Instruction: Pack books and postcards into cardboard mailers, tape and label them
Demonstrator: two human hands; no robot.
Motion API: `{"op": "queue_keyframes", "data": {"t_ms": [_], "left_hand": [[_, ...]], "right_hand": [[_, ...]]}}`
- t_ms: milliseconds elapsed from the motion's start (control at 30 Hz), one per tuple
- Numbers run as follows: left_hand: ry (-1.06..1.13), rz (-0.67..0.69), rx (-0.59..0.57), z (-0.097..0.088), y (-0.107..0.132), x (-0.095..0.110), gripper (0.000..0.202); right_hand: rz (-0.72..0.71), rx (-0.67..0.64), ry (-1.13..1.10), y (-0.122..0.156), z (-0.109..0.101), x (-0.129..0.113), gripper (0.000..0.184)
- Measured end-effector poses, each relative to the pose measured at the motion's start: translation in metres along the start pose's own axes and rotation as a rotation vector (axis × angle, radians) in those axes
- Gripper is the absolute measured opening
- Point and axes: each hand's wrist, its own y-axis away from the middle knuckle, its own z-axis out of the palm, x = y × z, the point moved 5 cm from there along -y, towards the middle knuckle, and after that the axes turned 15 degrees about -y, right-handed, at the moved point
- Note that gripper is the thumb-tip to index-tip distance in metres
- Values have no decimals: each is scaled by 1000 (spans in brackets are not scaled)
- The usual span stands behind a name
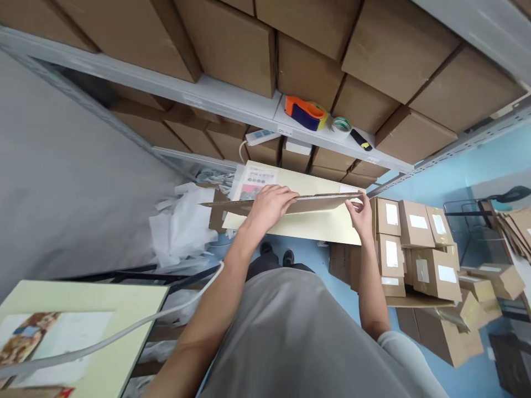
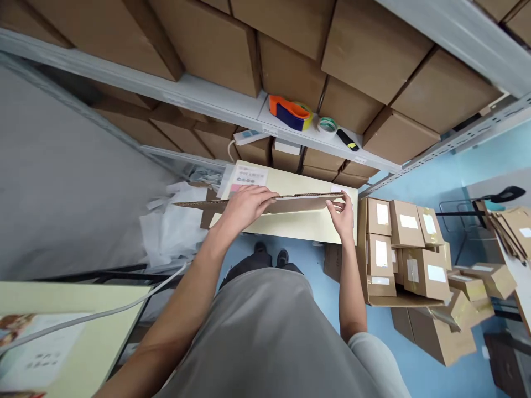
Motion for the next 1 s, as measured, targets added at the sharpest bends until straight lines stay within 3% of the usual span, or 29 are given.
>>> {"op": "queue_keyframes", "data": {"t_ms": [100, 267, 467, 600, 800, 900, 1000], "left_hand": [[47, 64, -30, 7, -30, 5, 28], [128, 146, -106, 28, -78, 19, 26], [218, 232, -199, 47, -99, 27, 28], [252, 232, -167, 38, -96, -4, 39], [222, 4, -79, 24, -73, -84, 49], [242, -63, -24, 17, -58, -95, 43], [230, -164, 59, 8, -48, -89, 48]], "right_hand": [[18, 99, 12, -3, -13, 1, 86], [84, 269, 61, -4, -31, 6, 85], [225, 401, 69, 7, -28, 17, 83], [297, 497, 13, 19, -22, 19, 81], [336, 389, 111, 27, -38, 4, 81], [339, 296, 276, 14, -55, -11, 75], [282, 115, 434, -14, -62, -23, 66]]}}
